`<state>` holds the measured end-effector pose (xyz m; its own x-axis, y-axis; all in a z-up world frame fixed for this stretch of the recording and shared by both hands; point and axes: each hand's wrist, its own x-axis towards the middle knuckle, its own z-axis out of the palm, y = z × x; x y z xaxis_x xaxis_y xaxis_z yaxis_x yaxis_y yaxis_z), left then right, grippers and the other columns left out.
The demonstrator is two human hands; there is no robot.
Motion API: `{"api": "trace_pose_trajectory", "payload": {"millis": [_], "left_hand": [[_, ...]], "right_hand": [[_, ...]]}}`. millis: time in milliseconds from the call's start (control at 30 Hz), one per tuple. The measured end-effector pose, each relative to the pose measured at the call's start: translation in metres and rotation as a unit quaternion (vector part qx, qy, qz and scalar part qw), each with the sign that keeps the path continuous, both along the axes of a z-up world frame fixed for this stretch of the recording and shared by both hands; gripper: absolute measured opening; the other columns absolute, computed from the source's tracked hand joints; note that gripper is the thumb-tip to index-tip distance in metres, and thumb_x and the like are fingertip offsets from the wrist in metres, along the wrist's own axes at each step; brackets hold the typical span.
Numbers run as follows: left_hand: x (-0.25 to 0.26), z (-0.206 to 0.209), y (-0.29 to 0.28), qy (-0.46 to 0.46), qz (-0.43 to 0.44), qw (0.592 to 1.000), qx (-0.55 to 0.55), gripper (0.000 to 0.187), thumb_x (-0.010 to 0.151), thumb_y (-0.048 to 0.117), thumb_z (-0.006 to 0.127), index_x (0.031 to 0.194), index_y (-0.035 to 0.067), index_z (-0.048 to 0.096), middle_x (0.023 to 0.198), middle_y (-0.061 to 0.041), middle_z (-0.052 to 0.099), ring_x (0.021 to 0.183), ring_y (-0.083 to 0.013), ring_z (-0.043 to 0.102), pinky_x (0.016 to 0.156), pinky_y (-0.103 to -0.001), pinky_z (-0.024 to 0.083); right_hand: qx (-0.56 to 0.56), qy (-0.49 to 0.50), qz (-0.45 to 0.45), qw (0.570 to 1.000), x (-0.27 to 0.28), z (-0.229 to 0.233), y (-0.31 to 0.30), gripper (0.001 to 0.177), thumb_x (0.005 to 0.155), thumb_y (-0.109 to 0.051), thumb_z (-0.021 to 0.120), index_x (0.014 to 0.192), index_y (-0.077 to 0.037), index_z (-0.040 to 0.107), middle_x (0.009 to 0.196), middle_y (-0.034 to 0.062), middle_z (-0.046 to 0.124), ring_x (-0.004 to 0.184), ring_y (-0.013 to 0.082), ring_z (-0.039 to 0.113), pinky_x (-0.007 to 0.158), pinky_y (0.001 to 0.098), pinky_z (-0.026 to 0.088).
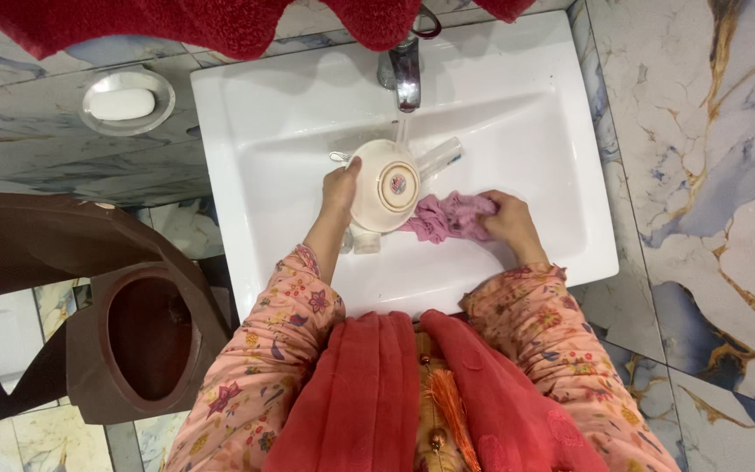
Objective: The person washes a bowl and a spoon in a bathroom sink using a pink cloth and running water. They rinse the items, wipe the sink, and then dry their hands with a black cloth.
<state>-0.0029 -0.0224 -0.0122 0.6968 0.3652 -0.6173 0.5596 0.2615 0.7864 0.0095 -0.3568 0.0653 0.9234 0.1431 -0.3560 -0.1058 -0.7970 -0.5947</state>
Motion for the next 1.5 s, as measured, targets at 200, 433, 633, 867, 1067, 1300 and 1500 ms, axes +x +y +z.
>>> {"api": "trace_pose_trajectory", "payload": {"millis": [200, 433, 633, 867, 1067, 1300, 1500], "left_hand": [[-0.008, 0.005, -0.01, -0.017, 0.033, 0.999, -0.03, 0.051, 0.095, 0.04, 0.067, 0.104, -0.01, 0.073, 0.102, -0.019, 0.073, 0.088, -0.026, 0.067, 0.081, -0.04, 0.053], [-0.015, 0.029, -0.011, -0.018, 0.082, 0.988, -0.13, 0.049, 0.095, 0.033, 0.066, 0.116, -0.01, 0.067, 0.112, -0.021, 0.071, 0.097, -0.028, 0.07, 0.084, -0.04, 0.056], [-0.033, 0.039, -0.012, -0.052, 0.119, 0.967, -0.219, 0.054, 0.093, 0.03, 0.066, 0.128, -0.012, 0.06, 0.123, -0.023, 0.069, 0.105, -0.0302, 0.071, 0.089, -0.04, 0.057], [-0.045, 0.041, -0.007, -0.062, 0.145, 0.974, -0.161, 0.048, 0.097, 0.034, 0.067, 0.114, -0.011, 0.066, 0.109, -0.019, 0.07, 0.092, -0.0255, 0.067, 0.081, -0.04, 0.057], [-0.052, 0.045, -0.012, -0.103, 0.17, 0.975, -0.1, 0.048, 0.096, 0.041, 0.066, 0.1, -0.007, 0.07, 0.093, -0.014, 0.073, 0.077, -0.02, 0.068, 0.071, -0.036, 0.057], [-0.062, 0.056, -0.037, -0.129, 0.139, 0.982, 0.025, 0.05, 0.098, 0.042, 0.065, 0.096, -0.007, 0.073, 0.084, -0.011, 0.073, 0.073, -0.0155, 0.064, 0.07, -0.032, 0.053], [-0.067, 0.07, -0.046, -0.151, 0.164, 0.975, 0.013, 0.049, 0.097, 0.041, 0.064, 0.099, -0.007, 0.074, 0.083, -0.009, 0.073, 0.072, -0.0135, 0.064, 0.069, -0.03, 0.054]], "right_hand": [[0.643, 0.154, -0.145, 0.737, -0.001, 0.016, -0.008, 0.05, 0.08, -0.003, 0.042, 0.126, 0.004, 0.06, 0.116, 0.0165, 0.07, 0.112, 0.0296, 0.067, 0.099, 0.0414, 0.058], [0.734, 0.186, -0.233, 0.61, -0.012, 0.013, 0.014, 0.039, 0.107, -0.03, 0.043, 0.123, 0.003, 0.057, 0.123, 0.0189, 0.064, 0.113, 0.0309, 0.067, 0.103, 0.0449, 0.056], [0.716, 0.255, -0.276, 0.589, -0.029, -0.004, 0.057, 0.033, 0.099, -0.017, 0.051, 0.129, -0.003, 0.057, 0.123, 0.0129, 0.068, 0.113, 0.0237, 0.068, 0.104, 0.0383, 0.055], [0.381, -0.115, -0.083, 0.914, -0.055, 0.032, 0.101, 0.034, 0.089, -0.002, 0.061, 0.122, -0.004, 0.072, 0.119, 0.012, 0.068, 0.11, 0.0213, 0.068, 0.099, 0.0343, 0.057], [0.208, -0.3, 0.145, 0.92, -0.079, 0.075, 0.132, 0.038, 0.075, -0.014, 0.087, 0.109, -0.004, 0.075, 0.127, 0.0196, 0.06, 0.097, 0.0228, 0.066, 0.084, 0.0324, 0.061], [0.195, -0.35, 0.071, 0.914, -0.076, 0.094, 0.156, 0.022, 0.085, -0.008, 0.083, 0.102, -0.003, 0.07, 0.103, 0.0135, 0.072, 0.092, 0.032, 0.07, 0.08, 0.0387, 0.058], [0.187, -0.339, -0.009, 0.922, -0.057, 0.091, 0.143, 0.018, 0.082, -0.002, 0.08, 0.097, -0.003, 0.07, 0.097, 0.0129, 0.07, 0.089, 0.0305, 0.071, 0.079, 0.037, 0.058]]}}
